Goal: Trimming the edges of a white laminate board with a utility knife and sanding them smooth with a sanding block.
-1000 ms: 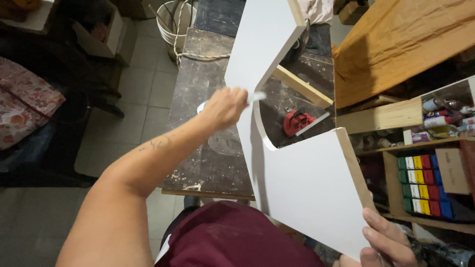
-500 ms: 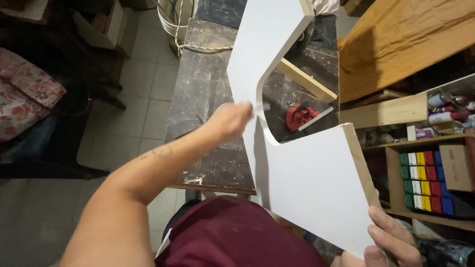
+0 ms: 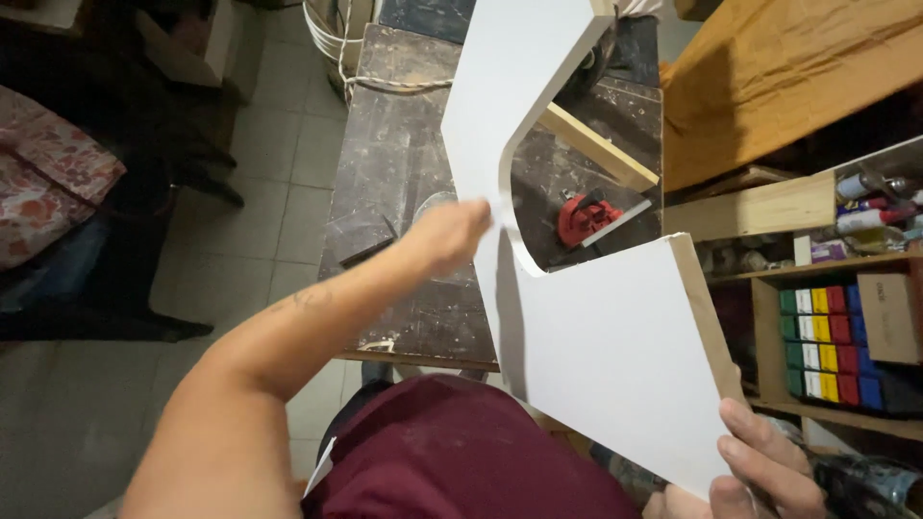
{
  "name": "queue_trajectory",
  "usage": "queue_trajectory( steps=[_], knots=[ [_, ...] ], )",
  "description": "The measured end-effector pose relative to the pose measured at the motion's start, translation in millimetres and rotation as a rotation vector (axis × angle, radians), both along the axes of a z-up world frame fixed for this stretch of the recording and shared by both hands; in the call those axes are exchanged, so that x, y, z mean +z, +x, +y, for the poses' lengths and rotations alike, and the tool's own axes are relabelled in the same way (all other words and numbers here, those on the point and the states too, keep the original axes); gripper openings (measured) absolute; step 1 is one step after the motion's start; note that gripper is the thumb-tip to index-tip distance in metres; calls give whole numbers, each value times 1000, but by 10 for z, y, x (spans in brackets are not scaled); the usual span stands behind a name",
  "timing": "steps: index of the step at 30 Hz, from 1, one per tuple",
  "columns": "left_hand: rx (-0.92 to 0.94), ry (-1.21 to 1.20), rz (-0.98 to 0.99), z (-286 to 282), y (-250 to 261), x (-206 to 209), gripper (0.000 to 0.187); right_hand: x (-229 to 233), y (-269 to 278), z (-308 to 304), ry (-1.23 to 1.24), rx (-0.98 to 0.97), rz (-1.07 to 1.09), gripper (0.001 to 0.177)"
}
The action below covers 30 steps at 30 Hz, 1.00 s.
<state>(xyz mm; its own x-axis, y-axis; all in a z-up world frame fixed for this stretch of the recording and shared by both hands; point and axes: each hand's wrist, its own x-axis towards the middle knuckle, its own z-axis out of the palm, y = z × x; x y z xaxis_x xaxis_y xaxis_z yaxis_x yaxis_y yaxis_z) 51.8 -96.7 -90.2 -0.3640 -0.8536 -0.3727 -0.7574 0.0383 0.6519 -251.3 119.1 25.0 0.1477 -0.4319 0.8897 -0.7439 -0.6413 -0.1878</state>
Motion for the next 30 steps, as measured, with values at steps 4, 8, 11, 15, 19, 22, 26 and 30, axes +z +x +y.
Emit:
queue_trajectory(
  steps=[4,8,11,15,19,22,26,30],
  knots=[
    [72,-151,28,-59,-47,-59,32,55,58,42,66,25,85,35],
    [-20,-141,58,280,-157,-267,36,31,57,-186,-158,36,105,31],
    [-114,-108,129,525,-222,-173,36,-49,33,-210,-188,42,47,28],
    [59,115,100,234,-157,57,35,-94,55,-140,-159,36,-24,32],
    [77,-10,-58,238,-232,-151,39,17,84,-276,-214,54,46,29],
    [17,16,15,528,-329,-57,39,1,21,-282,-264,97,88,35],
    [-31,-24,133,647,-339,-90,39,36,6,-284,-257,109,124,32],
    [84,2,87,408,-316,-192,43,19,78,-202,-233,97,82,34]
  ],
)
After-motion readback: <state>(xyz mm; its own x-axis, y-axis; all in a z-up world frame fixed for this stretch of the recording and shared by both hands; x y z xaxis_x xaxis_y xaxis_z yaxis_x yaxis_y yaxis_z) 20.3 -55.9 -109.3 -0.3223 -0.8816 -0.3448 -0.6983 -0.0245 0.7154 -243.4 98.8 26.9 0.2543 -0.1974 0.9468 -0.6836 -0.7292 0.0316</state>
